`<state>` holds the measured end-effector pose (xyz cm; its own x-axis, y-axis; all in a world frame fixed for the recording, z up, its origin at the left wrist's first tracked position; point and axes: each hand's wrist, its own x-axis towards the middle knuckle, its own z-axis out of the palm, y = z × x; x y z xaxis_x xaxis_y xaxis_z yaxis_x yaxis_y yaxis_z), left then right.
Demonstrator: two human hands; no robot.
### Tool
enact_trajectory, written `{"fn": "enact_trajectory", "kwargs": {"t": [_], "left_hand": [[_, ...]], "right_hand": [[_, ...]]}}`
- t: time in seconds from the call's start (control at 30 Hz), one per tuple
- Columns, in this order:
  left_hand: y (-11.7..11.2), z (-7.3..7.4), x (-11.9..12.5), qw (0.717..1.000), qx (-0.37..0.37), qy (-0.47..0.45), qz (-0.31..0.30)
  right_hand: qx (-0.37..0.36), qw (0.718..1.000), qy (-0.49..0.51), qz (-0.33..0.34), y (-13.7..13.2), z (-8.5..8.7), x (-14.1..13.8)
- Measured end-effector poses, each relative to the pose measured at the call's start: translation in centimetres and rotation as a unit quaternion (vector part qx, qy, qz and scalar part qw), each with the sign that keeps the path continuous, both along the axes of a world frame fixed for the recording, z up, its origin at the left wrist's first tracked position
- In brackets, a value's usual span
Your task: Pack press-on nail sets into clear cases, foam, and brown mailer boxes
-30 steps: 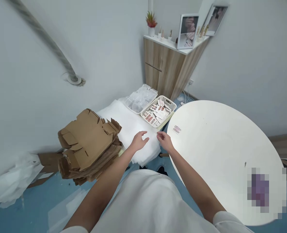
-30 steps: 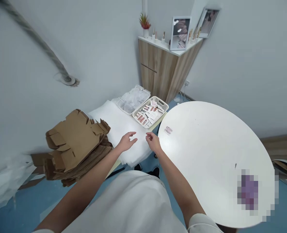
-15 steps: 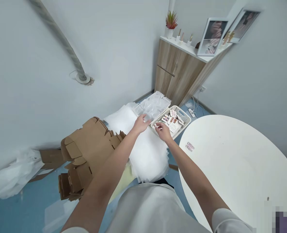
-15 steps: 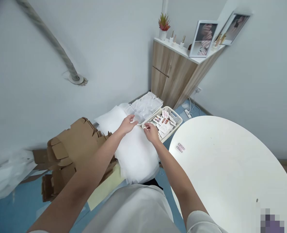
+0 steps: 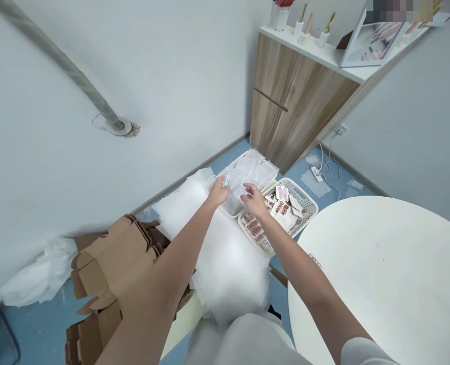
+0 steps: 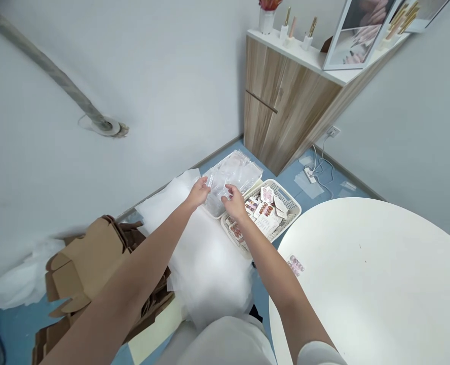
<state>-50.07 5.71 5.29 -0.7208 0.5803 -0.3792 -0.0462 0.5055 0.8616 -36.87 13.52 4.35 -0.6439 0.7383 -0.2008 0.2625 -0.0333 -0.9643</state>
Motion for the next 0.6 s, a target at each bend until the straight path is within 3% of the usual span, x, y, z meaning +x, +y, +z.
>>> {"fn": "enact_trajectory", "kwargs": {"t": [0.33,0.6], "left_hand": [[0.1,-0.9,0.3,1.000,0.008,-0.011,-0.002],[-1.3,1.3,1.9,0.999,0.044,-0.005,0.025]], "right_hand": [[-0.017,1.000,-0.009,-0.002,0.4,-0.7,-1.1],[-0.042,0.995,0.060,-0.073,-1.3,1.7,0.7]]}}
